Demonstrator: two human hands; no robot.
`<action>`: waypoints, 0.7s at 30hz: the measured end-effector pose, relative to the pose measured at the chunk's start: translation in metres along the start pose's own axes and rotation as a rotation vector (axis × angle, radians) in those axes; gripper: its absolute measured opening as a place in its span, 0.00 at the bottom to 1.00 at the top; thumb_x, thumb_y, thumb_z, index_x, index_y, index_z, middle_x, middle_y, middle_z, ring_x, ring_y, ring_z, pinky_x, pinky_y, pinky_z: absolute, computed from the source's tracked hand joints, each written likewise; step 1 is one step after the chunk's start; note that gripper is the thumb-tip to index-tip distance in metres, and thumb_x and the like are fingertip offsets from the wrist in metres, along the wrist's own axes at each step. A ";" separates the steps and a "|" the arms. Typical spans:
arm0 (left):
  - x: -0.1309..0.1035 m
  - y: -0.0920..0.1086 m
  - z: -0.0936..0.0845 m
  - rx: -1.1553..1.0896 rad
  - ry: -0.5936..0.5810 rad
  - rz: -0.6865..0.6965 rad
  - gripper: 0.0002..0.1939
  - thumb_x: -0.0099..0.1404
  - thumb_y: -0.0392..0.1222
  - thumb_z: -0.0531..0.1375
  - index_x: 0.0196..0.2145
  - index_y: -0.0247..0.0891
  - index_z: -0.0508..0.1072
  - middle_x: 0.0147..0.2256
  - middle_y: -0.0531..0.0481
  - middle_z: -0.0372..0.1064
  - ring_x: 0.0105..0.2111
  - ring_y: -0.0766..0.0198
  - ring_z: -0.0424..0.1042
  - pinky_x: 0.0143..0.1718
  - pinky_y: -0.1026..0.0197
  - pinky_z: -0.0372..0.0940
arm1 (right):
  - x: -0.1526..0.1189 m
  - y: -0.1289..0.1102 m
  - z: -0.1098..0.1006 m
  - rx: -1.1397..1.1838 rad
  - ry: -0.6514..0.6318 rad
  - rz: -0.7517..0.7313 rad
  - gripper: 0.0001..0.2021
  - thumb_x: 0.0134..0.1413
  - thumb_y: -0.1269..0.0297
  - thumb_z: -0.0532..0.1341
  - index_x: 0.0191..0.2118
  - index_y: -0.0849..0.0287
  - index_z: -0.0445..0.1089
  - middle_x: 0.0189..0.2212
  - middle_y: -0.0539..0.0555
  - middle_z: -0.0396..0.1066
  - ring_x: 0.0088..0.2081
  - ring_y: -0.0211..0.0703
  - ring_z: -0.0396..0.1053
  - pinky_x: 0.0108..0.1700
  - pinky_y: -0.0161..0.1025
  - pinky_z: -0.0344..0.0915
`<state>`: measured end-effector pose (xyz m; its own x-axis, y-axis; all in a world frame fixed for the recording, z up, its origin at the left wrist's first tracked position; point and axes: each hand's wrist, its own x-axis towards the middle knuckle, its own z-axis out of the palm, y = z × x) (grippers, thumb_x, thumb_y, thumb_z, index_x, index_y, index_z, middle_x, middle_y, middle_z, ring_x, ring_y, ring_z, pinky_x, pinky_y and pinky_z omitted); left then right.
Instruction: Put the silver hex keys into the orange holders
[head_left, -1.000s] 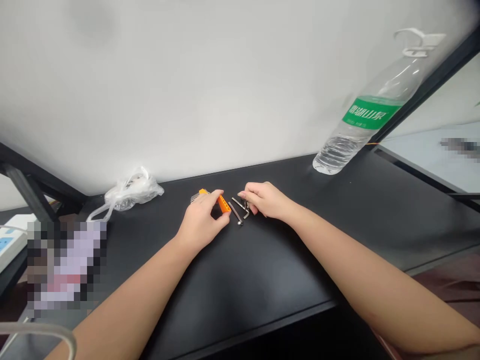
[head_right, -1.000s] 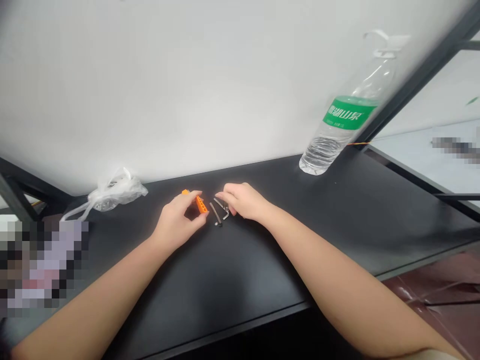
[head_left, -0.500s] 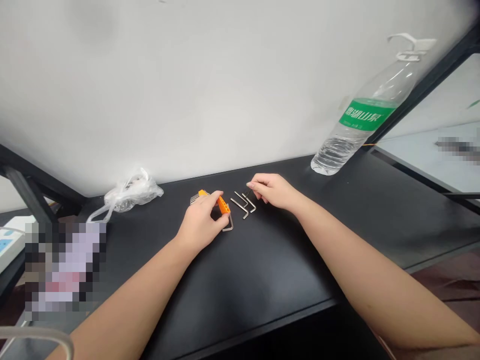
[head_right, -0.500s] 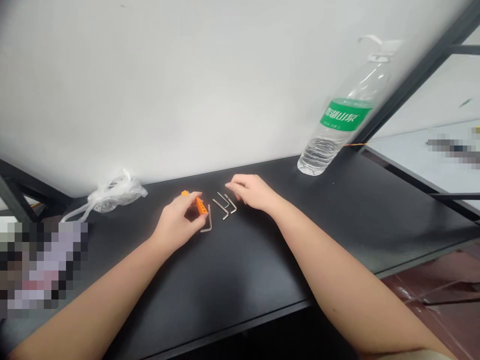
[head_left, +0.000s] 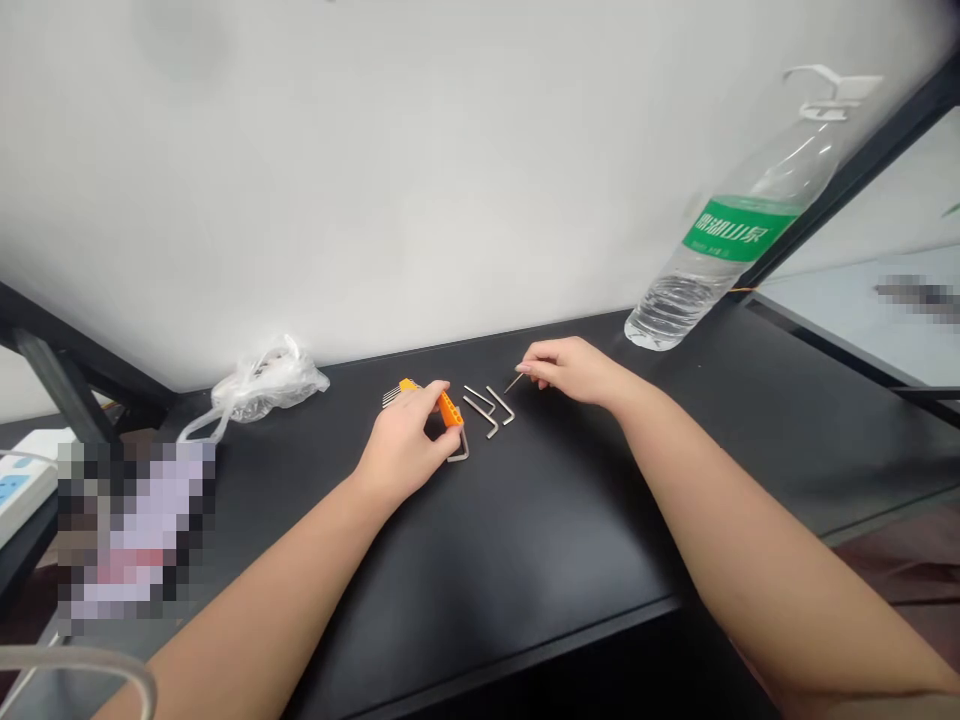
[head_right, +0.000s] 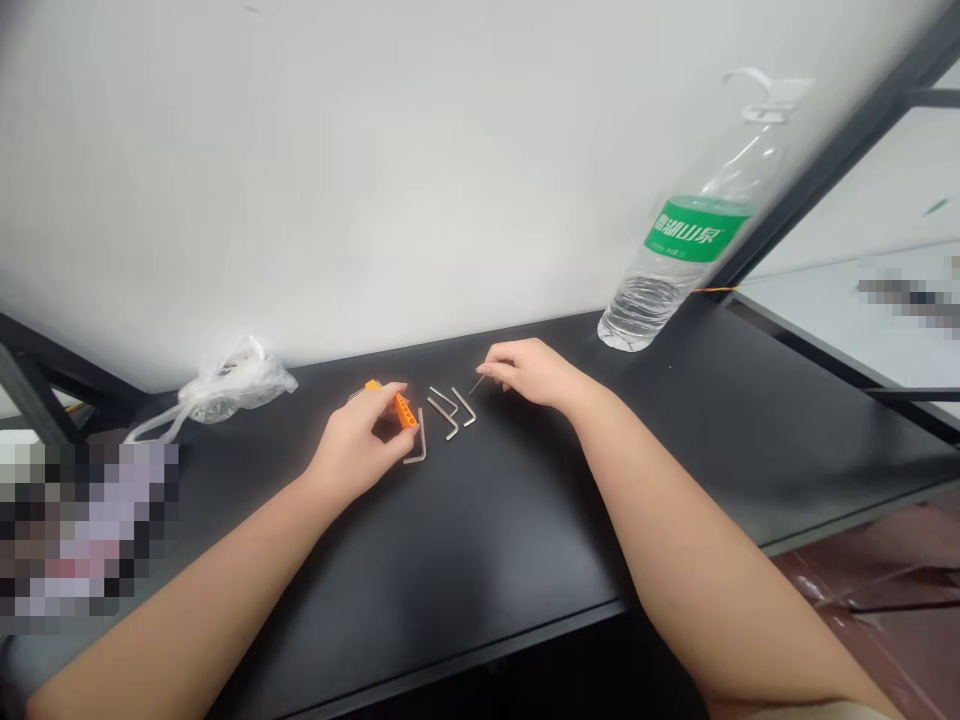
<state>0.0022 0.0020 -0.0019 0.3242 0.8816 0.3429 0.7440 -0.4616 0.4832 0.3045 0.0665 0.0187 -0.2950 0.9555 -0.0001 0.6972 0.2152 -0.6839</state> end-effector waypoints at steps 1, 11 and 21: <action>0.000 0.000 0.000 0.000 -0.001 0.002 0.24 0.65 0.45 0.64 0.59 0.43 0.71 0.43 0.49 0.78 0.42 0.56 0.77 0.47 0.53 0.72 | 0.000 0.001 0.000 -0.028 -0.017 -0.011 0.15 0.64 0.48 0.61 0.35 0.53 0.76 0.28 0.49 0.77 0.32 0.42 0.72 0.36 0.38 0.63; 0.000 -0.001 0.000 -0.002 -0.010 0.000 0.23 0.66 0.46 0.64 0.58 0.45 0.71 0.44 0.50 0.78 0.42 0.56 0.78 0.46 0.53 0.72 | -0.003 0.006 -0.009 -0.321 -0.149 -0.132 0.13 0.61 0.53 0.62 0.32 0.53 0.81 0.37 0.52 0.78 0.35 0.44 0.72 0.38 0.40 0.64; -0.001 -0.002 0.001 -0.020 -0.003 0.004 0.24 0.66 0.46 0.64 0.59 0.45 0.71 0.45 0.49 0.78 0.43 0.57 0.78 0.47 0.53 0.72 | -0.006 -0.001 -0.012 -0.289 -0.070 -0.134 0.11 0.58 0.61 0.61 0.30 0.54 0.81 0.37 0.52 0.80 0.36 0.45 0.74 0.39 0.40 0.65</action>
<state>0.0008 0.0023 -0.0038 0.3286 0.8801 0.3427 0.7310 -0.4668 0.4978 0.3138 0.0626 0.0284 -0.4344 0.9005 0.0188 0.8025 0.3965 -0.4458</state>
